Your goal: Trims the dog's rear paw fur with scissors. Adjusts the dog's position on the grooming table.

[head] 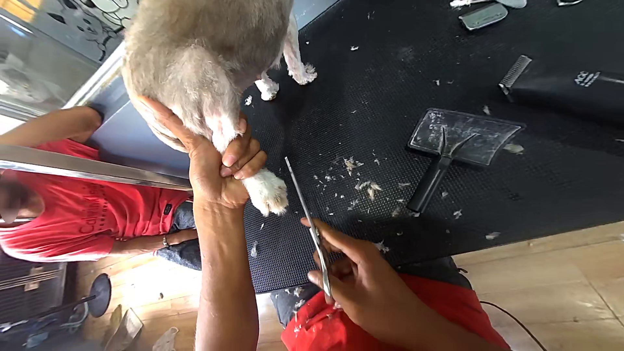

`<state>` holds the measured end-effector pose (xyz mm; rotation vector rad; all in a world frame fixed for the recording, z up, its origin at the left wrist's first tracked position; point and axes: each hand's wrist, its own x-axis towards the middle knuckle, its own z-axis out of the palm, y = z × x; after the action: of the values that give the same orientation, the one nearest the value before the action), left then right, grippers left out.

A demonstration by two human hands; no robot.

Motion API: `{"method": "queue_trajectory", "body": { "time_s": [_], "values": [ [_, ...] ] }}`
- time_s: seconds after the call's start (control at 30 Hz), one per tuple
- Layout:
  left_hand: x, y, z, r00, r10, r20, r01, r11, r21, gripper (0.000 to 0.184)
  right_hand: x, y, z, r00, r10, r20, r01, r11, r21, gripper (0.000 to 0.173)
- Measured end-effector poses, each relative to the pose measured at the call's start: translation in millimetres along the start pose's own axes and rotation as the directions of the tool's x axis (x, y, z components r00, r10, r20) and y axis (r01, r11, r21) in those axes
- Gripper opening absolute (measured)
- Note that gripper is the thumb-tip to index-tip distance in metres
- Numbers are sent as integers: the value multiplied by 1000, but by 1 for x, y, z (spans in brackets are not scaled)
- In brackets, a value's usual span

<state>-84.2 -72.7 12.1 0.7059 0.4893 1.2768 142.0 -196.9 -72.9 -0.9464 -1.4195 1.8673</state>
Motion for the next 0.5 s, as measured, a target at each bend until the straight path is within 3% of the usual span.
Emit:
{"method": "queue_trajectory", "body": {
  "time_s": [0.1, 0.2, 0.33, 0.5],
  "values": [
    [3, -3, 9, 999, 18, -38, -14, 994, 108, 93, 1, 15, 0, 933, -299, -201, 185, 876, -445, 64],
    [6, -8, 20, 991, 53, -119, -32, 984, 173, 91, -1, 16, -7, 880, -428, -207, 162, 678, -717, 64],
    [11, -12, 30, 982, 81, -172, -41, 973, 227, 88, -6, 19, -9, 876, -445, -187, 115, 569, -814, 63],
    [14, -15, 35, 962, 124, -244, -42, 947, 318, 83, -6, 20, -9, 867, -461, -191, 102, 539, -836, 60]
  ]
}}
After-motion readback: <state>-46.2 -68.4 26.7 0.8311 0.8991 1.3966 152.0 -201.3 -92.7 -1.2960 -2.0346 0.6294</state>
